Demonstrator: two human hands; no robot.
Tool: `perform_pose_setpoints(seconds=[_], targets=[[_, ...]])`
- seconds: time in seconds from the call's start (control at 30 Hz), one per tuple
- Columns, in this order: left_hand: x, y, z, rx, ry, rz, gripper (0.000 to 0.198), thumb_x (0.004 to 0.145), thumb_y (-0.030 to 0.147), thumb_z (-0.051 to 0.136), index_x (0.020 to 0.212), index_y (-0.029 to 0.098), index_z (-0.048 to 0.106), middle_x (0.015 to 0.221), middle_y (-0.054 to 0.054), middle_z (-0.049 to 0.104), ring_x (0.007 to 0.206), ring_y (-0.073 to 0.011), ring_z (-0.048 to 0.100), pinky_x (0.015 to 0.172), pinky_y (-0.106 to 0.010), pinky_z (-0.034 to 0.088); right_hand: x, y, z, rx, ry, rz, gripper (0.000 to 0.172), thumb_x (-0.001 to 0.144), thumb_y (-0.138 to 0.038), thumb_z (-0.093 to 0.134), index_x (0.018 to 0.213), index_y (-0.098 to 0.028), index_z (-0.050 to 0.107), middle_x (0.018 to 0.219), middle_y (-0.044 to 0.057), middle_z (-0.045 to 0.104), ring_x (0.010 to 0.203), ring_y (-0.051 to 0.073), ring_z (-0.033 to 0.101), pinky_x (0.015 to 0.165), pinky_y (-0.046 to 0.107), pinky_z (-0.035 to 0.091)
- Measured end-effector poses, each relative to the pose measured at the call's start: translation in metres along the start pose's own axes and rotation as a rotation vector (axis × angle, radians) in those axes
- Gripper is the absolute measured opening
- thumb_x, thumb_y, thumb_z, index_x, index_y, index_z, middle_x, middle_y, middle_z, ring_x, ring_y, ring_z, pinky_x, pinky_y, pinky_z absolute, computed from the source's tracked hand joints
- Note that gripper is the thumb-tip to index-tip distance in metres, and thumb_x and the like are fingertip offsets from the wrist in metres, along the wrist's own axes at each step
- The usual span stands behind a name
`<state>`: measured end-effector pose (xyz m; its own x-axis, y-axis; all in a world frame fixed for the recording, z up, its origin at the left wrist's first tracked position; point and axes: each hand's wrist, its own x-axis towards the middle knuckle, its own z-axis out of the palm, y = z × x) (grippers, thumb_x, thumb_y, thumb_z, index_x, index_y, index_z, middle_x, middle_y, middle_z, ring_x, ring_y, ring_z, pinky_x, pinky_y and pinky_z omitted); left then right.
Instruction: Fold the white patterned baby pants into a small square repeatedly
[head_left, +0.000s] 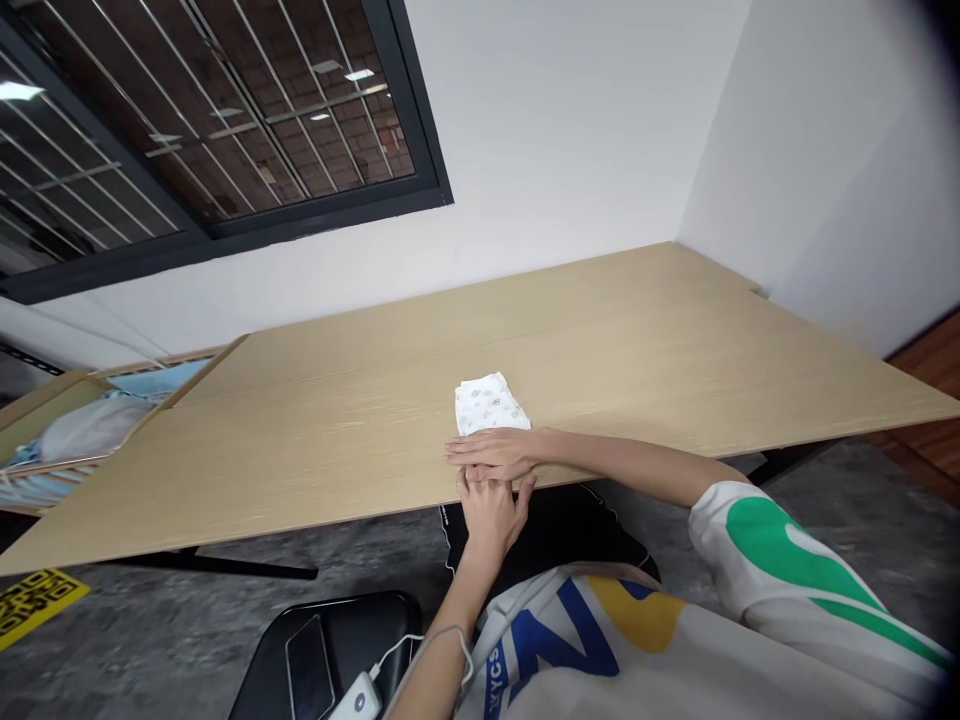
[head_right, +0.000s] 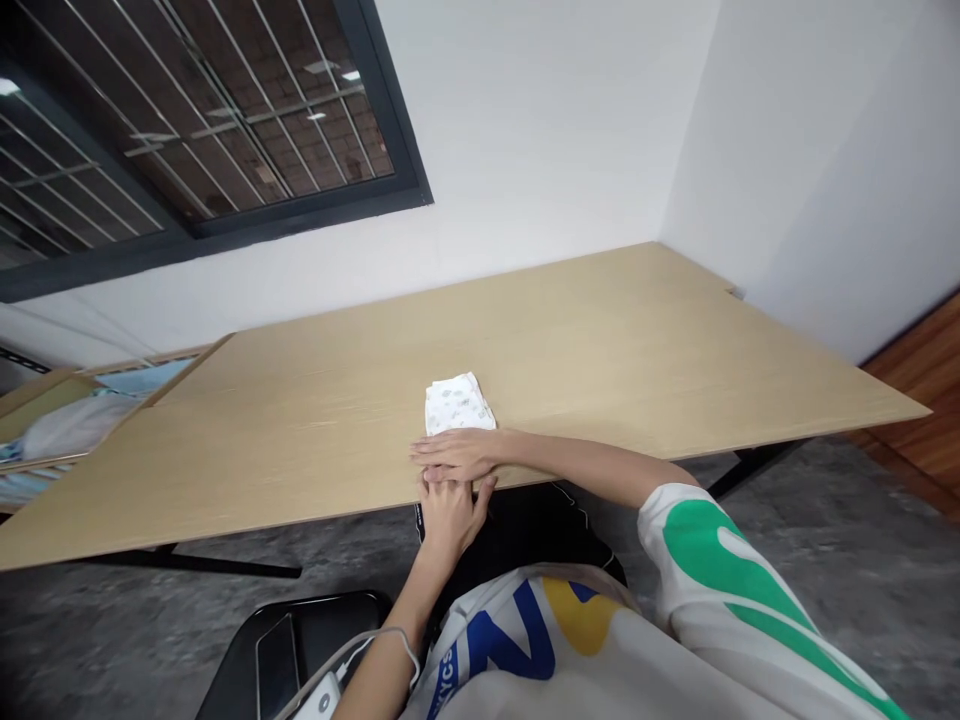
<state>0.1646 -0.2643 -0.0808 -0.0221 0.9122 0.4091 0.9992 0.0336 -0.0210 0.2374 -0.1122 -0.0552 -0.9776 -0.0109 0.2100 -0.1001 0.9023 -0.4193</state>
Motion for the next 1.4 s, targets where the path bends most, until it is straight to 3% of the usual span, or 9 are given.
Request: perform_pose_setpoints(seconds=[0.43, 0.6, 0.7, 0.8, 0.9, 1.0, 1.1, 1.27, 1.4], targets=[[-0.002, 0.004, 0.0, 0.002, -0.038, -0.03, 0.067, 0.101, 0.055, 0.056, 0.158, 0.021, 0.05, 0.163, -0.025, 0.044, 0.146, -0.0477, 0.045, 0.111, -0.061, 0.042, 0.006, 0.102, -0.034, -0.253, 0.125, 0.341, 0.061, 0.109, -0.052, 0.039, 0.164, -0.026, 0.04, 0.173, 0.006, 0.03, 0.161, 0.027, 0.024, 0.129, 0.048, 0.023], [0.001, -0.004, 0.0, -0.022, 0.001, -0.031, 0.054, 0.104, 0.041, 0.052, 0.154, 0.021, 0.055, 0.16, -0.02, 0.049, 0.144, -0.0424, 0.049, 0.109, -0.057, 0.044, 0.001, 0.089, -0.035, -0.401, 0.301, 0.379, 0.057, 0.108, -0.039, 0.043, 0.161, -0.019, 0.044, 0.172, 0.013, 0.032, 0.159, 0.031, 0.027, 0.126, 0.052, 0.023], [0.01, -0.027, -0.001, -0.119, 0.024, 0.004, 0.043, 0.107, 0.027, 0.045, 0.147, 0.02, 0.06, 0.147, -0.016, 0.064, 0.129, -0.0347, 0.062, 0.104, -0.052, 0.047, -0.007, 0.067, -0.034, -0.417, 0.389, 0.395, 0.047, 0.108, -0.031, 0.04, 0.148, -0.016, 0.057, 0.156, 0.018, 0.053, 0.141, 0.034, 0.047, 0.115, 0.054, 0.035], [0.022, -0.054, -0.003, -0.27, -0.002, 0.036, 0.027, 0.104, 0.029, 0.053, 0.123, 0.021, 0.069, 0.131, -0.014, 0.073, 0.115, -0.0318, 0.067, 0.099, -0.049, 0.048, -0.02, 0.052, -0.04, -0.303, 0.335, 0.411, 0.038, 0.109, -0.033, 0.04, 0.122, -0.015, 0.071, 0.121, 0.017, 0.071, 0.116, 0.031, 0.061, 0.106, 0.051, 0.04], [0.035, -0.071, -0.005, -0.43, -0.04, 0.056, 0.017, 0.102, 0.027, 0.053, 0.103, 0.022, 0.068, 0.121, -0.013, 0.075, 0.113, -0.032, 0.066, 0.102, -0.05, 0.045, -0.038, 0.051, -0.052, -0.099, 0.236, 0.428, 0.036, 0.104, -0.045, 0.053, 0.115, -0.018, 0.074, 0.114, 0.013, 0.074, 0.112, 0.03, 0.064, 0.106, 0.05, 0.04], [0.049, -0.078, -0.005, -0.523, -0.051, 0.038, 0.019, 0.104, 0.026, 0.047, 0.101, 0.021, 0.065, 0.11, -0.013, 0.076, 0.106, -0.0303, 0.068, 0.107, -0.053, 0.04, -0.052, 0.057, -0.061, 0.029, 0.107, 0.4, 0.067, 0.08, -0.062, 0.08, 0.135, -0.024, 0.069, 0.135, 0.012, 0.068, 0.124, 0.035, 0.061, 0.11, 0.049, 0.04], [0.068, -0.087, -0.003, -0.601, -0.036, -0.01, 0.02, 0.104, 0.031, 0.045, 0.102, 0.02, 0.062, 0.102, -0.012, 0.075, 0.099, -0.0283, 0.069, 0.108, -0.053, 0.04, -0.057, 0.062, -0.064, 0.069, 0.015, 0.361, 0.087, 0.061, -0.056, 0.094, 0.139, -0.029, 0.067, 0.142, 0.01, 0.065, 0.126, 0.035, 0.061, 0.108, 0.046, 0.044], [0.099, -0.109, 0.004, -0.812, -0.002, -0.117, 0.031, 0.104, 0.047, 0.047, 0.109, 0.02, 0.062, 0.105, -0.011, 0.075, 0.096, -0.0231, 0.07, 0.091, -0.039, 0.053, -0.053, 0.068, -0.069, 0.284, 0.224, 0.448, 0.036, 0.093, -0.041, 0.069, 0.123, -0.021, 0.07, 0.112, 0.009, 0.076, 0.093, 0.024, 0.068, 0.083, 0.034, 0.052], [0.113, -0.118, 0.017, -0.933, -0.003, -0.178, 0.04, 0.09, 0.051, 0.067, 0.114, 0.018, 0.062, 0.108, -0.012, 0.075, 0.097, -0.0223, 0.072, 0.087, -0.035, 0.057, -0.047, 0.076, -0.067, 0.27, 0.456, 0.58, 0.028, 0.099, -0.043, 0.062, 0.108, -0.018, 0.069, 0.097, 0.007, 0.074, 0.082, 0.02, 0.065, 0.074, 0.03, 0.048]])
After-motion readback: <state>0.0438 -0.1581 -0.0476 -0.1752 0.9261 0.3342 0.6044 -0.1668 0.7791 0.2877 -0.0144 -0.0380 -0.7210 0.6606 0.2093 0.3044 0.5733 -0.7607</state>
